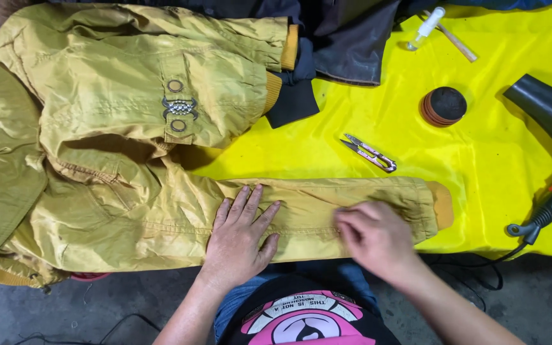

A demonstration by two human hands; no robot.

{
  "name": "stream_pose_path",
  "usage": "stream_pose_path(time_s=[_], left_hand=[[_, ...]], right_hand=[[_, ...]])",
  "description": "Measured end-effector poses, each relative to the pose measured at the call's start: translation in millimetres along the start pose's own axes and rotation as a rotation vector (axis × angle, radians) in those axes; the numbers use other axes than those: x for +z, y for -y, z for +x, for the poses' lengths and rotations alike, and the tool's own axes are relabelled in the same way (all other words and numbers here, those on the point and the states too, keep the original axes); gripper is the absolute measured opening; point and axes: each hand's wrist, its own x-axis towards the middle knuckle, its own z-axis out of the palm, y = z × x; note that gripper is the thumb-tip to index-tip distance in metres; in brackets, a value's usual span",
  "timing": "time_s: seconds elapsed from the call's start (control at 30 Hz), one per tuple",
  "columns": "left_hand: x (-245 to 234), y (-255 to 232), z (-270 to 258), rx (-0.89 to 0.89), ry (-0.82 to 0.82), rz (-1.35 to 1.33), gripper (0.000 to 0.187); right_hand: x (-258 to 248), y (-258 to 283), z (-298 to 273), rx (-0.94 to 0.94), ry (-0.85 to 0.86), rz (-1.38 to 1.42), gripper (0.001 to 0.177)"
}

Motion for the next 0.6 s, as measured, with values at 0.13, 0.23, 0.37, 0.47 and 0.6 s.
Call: stream_pose_path(time_s=[0.13,0.23,0.37,0.47,0.6], left_hand=[[-10.4,-3.9,3.9,0.040,-0.021,0.003,0.058],[-8.1,-5.4,4.7,0.034,-0.036,0.027,0.057],[-7.2,-5.9,3.2,0.026,-0.036,0.043,0.058],[-6.2,-4.7,1.7,0.023,-0.033,0.043,0.059],[-8.0,-3.8,3.9,0.030,-0.042,0.020,0.057]], right_hand=[[-34.7,-29.7,-20.7,0.132,0.103,-0.183,0.015],[-32.4,-10.2,-5.2,0.066,0.058,-0.158,0.010],[-5.4,50.1,29.4,-0.068,0.014,0.154,0.011],[11.5,56.6,29.2,-0.127,0.041,0.239,0.005],[0.3,10.4,5.2,-0.045,0.061,0.089,0.011]])
